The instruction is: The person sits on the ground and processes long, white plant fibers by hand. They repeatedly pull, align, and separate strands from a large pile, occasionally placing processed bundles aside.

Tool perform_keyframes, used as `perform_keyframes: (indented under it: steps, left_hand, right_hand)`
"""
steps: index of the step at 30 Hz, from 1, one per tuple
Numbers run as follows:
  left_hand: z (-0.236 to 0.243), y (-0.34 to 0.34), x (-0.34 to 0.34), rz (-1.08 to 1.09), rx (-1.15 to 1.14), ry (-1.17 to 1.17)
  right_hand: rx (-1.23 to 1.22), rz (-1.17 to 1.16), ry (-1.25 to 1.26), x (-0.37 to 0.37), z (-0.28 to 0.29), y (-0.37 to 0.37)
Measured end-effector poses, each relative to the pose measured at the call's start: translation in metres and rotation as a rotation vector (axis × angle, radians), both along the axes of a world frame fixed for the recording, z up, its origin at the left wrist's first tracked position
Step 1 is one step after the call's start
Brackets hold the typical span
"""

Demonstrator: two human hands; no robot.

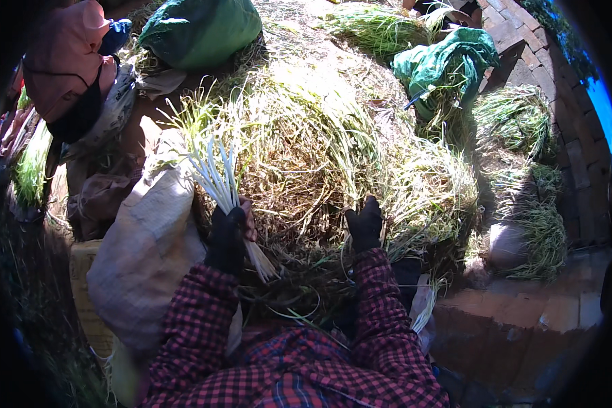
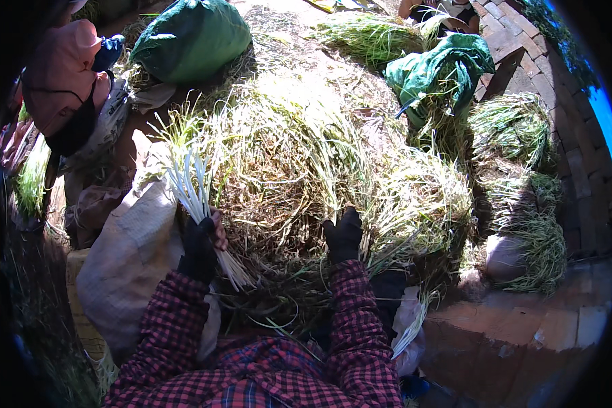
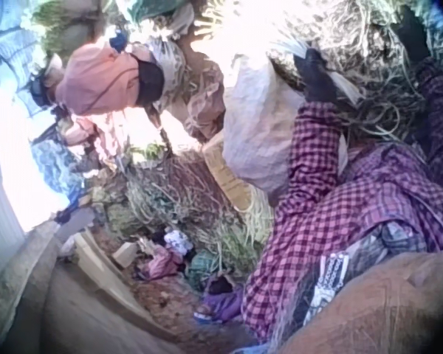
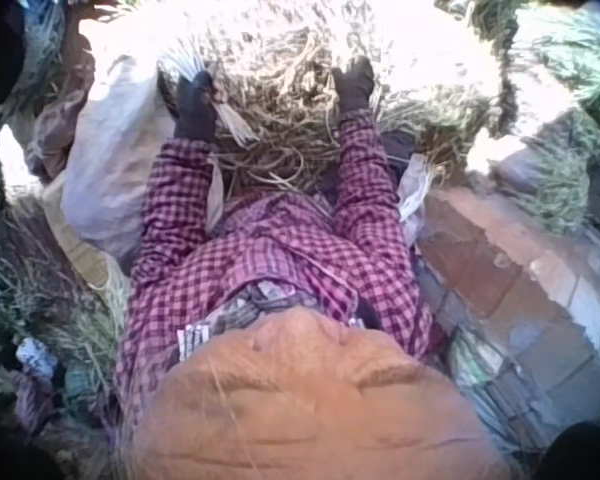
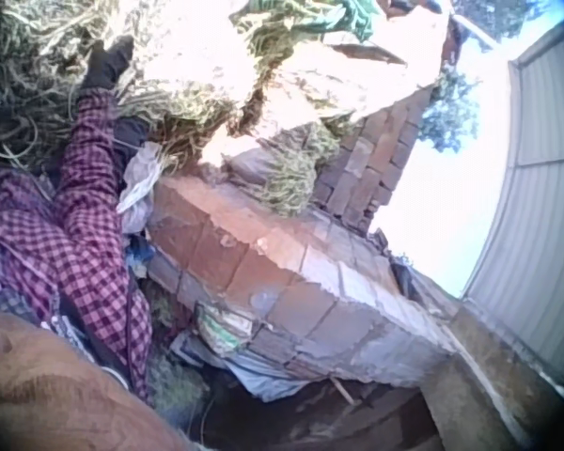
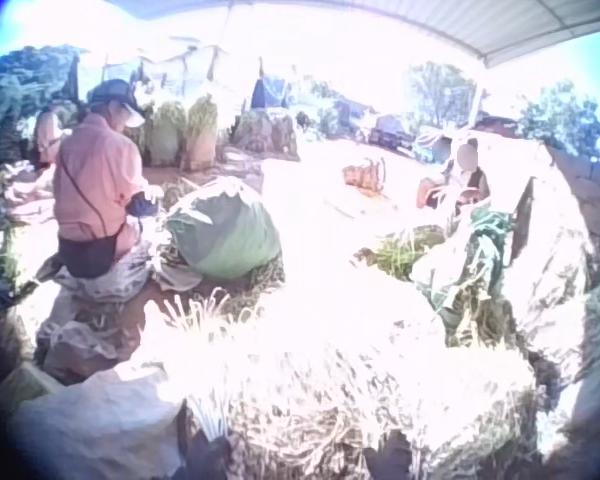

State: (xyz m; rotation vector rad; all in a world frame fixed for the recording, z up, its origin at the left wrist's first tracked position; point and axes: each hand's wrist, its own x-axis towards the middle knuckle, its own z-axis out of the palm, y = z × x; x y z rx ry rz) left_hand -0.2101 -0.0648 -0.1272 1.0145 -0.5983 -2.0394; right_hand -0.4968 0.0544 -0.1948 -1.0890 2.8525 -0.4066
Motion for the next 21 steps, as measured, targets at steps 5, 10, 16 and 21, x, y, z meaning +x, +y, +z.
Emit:
perform_keyframes:
  steps: [5, 10, 16, 21]
  left_hand:
    - [0.005, 0.000, -0.009, -0.037, 0.022, -0.026]
    - [0.003, 0.000, -0.001, -0.018, 0.019, -0.027]
    - [0.003, 0.000, 0.000, -0.061, -0.019, -0.028]
    - [0.004, -0.001, 0.004, 0.005, -0.001, -0.013]
  right_hand:
    - [0.329, -0.213, 0.048, -0.007, -0.035, -0.041]
    - [0.284, -0.166, 0.029, -0.029, -0.038, -0.047]
    - [-0.026, -0.068, 0.012, -0.087, -0.011, -0.018]
    - [-0.332, -0.146, -0.031, -0.155, 0.050, 0.034]
